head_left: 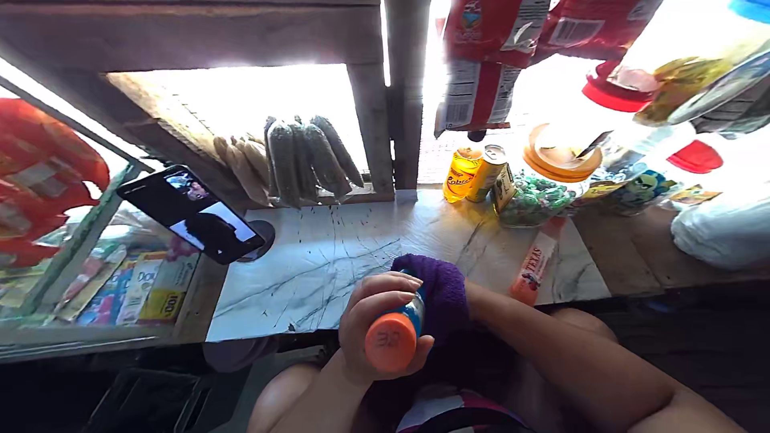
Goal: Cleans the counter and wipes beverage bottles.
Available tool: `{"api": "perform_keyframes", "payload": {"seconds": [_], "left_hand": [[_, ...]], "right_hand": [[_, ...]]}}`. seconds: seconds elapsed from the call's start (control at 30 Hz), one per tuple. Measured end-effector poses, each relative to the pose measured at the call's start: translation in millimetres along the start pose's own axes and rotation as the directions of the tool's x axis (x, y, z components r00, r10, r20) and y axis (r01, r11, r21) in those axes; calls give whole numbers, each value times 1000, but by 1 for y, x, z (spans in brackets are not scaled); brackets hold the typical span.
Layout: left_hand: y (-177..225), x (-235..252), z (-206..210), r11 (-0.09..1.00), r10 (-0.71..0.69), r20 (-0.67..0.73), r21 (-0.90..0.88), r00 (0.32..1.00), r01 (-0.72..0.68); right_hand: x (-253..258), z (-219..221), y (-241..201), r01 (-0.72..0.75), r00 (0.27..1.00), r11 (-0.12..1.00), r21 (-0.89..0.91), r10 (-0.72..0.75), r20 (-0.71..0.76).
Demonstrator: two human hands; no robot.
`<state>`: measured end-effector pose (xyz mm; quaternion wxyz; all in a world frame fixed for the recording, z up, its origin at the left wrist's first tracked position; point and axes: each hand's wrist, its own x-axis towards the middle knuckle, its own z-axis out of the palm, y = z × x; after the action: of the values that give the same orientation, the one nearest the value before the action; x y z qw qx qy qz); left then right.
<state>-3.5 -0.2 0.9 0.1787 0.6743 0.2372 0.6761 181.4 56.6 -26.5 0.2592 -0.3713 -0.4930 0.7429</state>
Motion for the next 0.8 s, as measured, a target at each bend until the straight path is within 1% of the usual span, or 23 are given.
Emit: {"api": "perform_keyframes", "payload": {"seconds": [0.07, 0.1, 0.13, 0.2, 0.27, 0.3, 0.33, 0.4, 0.43, 0.5, 0.53, 0.57, 0.6, 0.63, 0.67, 0.7, 0.77, 0.8], "left_hand": [[0, 2, -7, 1000, 13, -11, 29, 1000, -13], [0, 4, -11, 999, 6, -36, 41, 999, -4], [0, 6, -17, 998, -10, -74, 69, 997, 15], [-4, 7, -29, 982, -46, -182, 171, 982, 78], [-10, 11, -40, 962, -55, -298, 239, 953, 130], [-12, 13, -44, 957, -59, -338, 250, 939, 150], [-14, 15, -47, 951, -67, -356, 260, 932, 168], [-16, 19, -51, 940, -91, -357, 278, 930, 198], [-17, 20, -52, 933, -115, -349, 284, 930, 221], [-20, 21, -53, 916, -156, -336, 302, 929, 263], [-22, 21, -52, 905, -174, -333, 316, 927, 283], [-24, 22, -51, 893, -191, -337, 329, 922, 306], [-26, 23, -49, 883, -206, -348, 337, 915, 327], [-29, 23, -47, 874, -222, -361, 337, 906, 349], [-31, 24, -46, 867, -238, -368, 337, 899, 367], [-34, 24, -44, 862, -246, -373, 336, 894, 378], [-39, 25, -42, 855, -256, -385, 337, 887, 394], [-40, 26, -41, 852, -262, -392, 336, 882, 402]], "right_hand": [[-12, 19, -35, -87, 988, 969, -232, 53, -146], [-13, 15, -33, 15, 992, 935, -355, -59, -113], [-13, 10, -34, 94, 988, 905, -416, -138, -76], [-16, 5, -53, 61, 988, 865, -498, -123, -92], [-11, -5, -53, 11, 982, 819, -574, -116, -147], [-7, -10, -52, -15, 979, 805, -594, -108, -171], [-3, -17, -46, -2, 973, 800, -599, -137, -187], [3, -28, -37, 90, 953, 826, -557, -234, -192], [0, -27, -42, 110, 949, 857, -503, -241, -205], [-10, -16, -64, 41, 958, 885, -464, -167, -235], [-15, -11, -71, 5, 960, 853, -521, -150, -236], [-18, -10, -76, -17, 973, 787, -616, -129, -193], [-19, -14, -73, 7, 987, 702, -712, -120, -108], [-14, -25, -57, 103, 985, 595, -797, -171, 0], [-11, -32, -48, 192, 976, 513, -836, -187, 110], [-10, -37, -47, 259, 965, 458, -851, -157, 209], [-12, -45, -51, 328, 940, 396, -858, -45, 339], [-13, -52, -49, 382, 917, 377, -844, -40, 398]]}}
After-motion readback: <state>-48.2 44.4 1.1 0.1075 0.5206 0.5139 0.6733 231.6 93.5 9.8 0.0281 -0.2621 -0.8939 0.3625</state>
